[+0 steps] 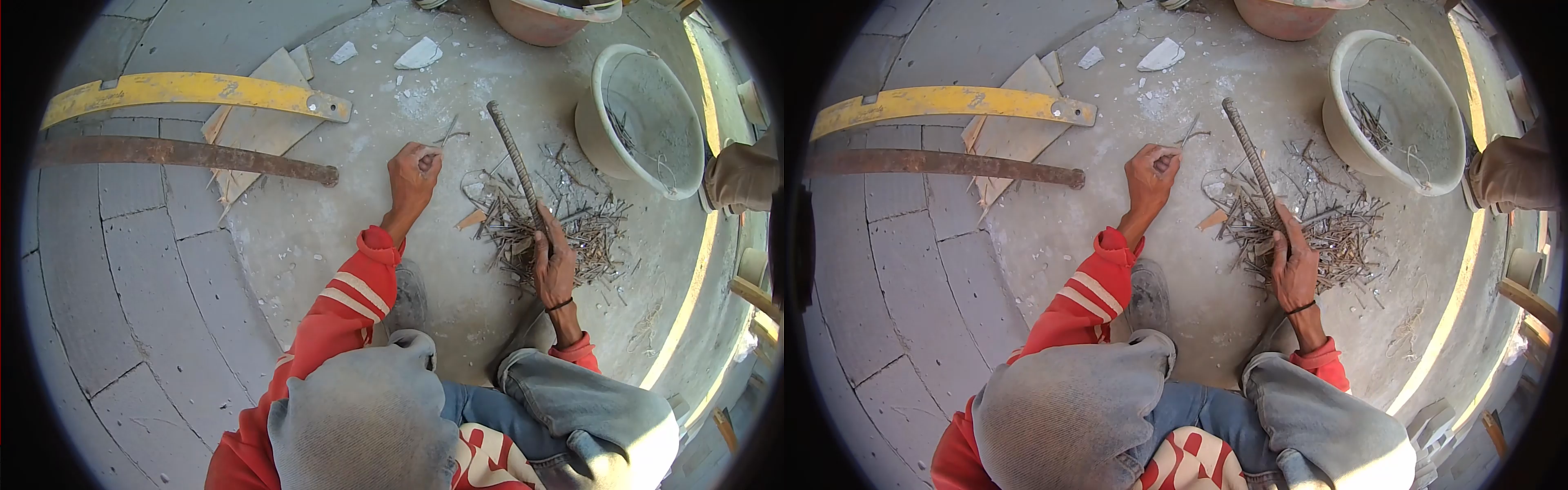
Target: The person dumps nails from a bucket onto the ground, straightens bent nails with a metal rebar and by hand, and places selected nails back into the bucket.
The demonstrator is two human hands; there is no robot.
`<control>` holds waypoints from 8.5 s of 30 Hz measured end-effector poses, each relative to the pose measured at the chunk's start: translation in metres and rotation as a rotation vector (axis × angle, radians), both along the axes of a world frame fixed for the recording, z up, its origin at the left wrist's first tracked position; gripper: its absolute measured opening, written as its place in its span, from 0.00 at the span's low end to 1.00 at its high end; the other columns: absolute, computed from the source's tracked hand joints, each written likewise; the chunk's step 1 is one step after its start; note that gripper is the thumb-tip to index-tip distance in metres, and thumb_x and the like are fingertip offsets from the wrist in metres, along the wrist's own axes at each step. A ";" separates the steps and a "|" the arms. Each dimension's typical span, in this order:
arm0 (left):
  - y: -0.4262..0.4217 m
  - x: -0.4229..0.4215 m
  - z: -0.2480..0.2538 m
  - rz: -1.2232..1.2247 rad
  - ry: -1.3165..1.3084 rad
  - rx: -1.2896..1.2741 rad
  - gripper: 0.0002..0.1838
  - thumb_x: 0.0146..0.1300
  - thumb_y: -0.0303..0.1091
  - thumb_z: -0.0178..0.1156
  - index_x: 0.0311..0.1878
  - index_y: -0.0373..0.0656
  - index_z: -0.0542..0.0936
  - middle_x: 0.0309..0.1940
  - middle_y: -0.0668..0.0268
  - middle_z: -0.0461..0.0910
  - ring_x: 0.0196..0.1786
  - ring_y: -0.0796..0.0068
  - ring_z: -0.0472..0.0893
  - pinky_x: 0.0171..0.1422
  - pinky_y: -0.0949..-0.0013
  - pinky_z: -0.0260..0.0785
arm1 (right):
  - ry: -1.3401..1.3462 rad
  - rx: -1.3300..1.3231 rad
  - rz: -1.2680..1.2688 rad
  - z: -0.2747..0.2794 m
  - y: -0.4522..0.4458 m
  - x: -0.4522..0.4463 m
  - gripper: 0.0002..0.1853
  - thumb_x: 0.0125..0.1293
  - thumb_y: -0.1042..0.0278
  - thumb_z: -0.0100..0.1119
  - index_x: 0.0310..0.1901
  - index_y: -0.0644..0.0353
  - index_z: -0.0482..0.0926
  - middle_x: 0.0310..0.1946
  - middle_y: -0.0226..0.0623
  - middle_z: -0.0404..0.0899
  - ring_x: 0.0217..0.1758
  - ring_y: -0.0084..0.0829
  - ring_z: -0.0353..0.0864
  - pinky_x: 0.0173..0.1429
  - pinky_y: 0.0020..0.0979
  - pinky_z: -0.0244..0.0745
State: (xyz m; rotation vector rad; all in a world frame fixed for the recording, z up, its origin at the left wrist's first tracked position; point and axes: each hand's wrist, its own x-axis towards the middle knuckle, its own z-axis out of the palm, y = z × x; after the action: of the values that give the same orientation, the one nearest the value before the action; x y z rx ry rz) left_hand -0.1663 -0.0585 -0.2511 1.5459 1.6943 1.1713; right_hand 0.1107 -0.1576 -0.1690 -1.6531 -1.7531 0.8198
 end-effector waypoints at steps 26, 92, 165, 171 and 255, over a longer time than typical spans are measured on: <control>-0.032 0.000 -0.011 -0.004 0.102 0.027 0.06 0.60 0.23 0.70 0.41 0.37 0.87 0.31 0.62 0.84 0.30 0.73 0.81 0.39 0.69 0.75 | -0.086 0.016 0.105 -0.011 -0.014 0.007 0.28 0.76 0.77 0.58 0.74 0.43 0.76 0.52 0.57 0.87 0.42 0.57 0.89 0.44 0.44 0.84; 0.070 0.068 0.048 -0.449 0.273 -0.118 0.12 0.63 0.32 0.70 0.48 0.39 0.90 0.37 0.59 0.88 0.36 0.70 0.86 0.45 0.66 0.78 | -0.636 0.272 0.533 -0.063 0.127 -0.016 0.10 0.68 0.65 0.56 0.45 0.54 0.86 0.49 0.33 0.83 0.59 0.35 0.77 0.61 0.47 0.68; 0.023 0.129 0.049 -0.497 -0.346 -0.445 0.08 0.74 0.34 0.66 0.46 0.38 0.81 0.42 0.57 0.90 0.36 0.71 0.86 0.43 0.70 0.76 | 0.550 -0.314 -0.305 -0.035 0.075 0.074 0.13 0.79 0.60 0.58 0.45 0.63 0.80 0.38 0.43 0.90 0.31 0.32 0.90 0.37 0.35 0.85; 0.030 0.139 0.092 -0.365 -0.666 -0.738 0.13 0.78 0.37 0.63 0.57 0.39 0.78 0.50 0.54 0.89 0.45 0.65 0.90 0.46 0.69 0.81 | 0.878 -0.303 -0.364 0.063 0.065 0.074 0.14 0.84 0.58 0.55 0.52 0.63 0.78 0.36 0.38 0.88 0.29 0.23 0.86 0.32 0.25 0.81; 0.034 0.140 0.130 -0.489 -0.661 -0.661 0.26 0.71 0.30 0.71 0.66 0.24 0.77 0.49 0.47 0.88 0.47 0.60 0.92 0.53 0.69 0.88 | 0.048 0.405 -0.361 0.103 0.025 0.107 0.09 0.66 0.77 0.71 0.48 0.63 0.89 0.37 0.42 0.88 0.33 0.32 0.85 0.40 0.31 0.79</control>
State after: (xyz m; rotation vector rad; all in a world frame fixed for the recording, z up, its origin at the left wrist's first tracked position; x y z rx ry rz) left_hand -0.0267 -0.0242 -0.1216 0.9262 1.0171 0.6502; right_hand 0.2174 -0.1329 -0.0662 -1.5853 -1.4121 0.3107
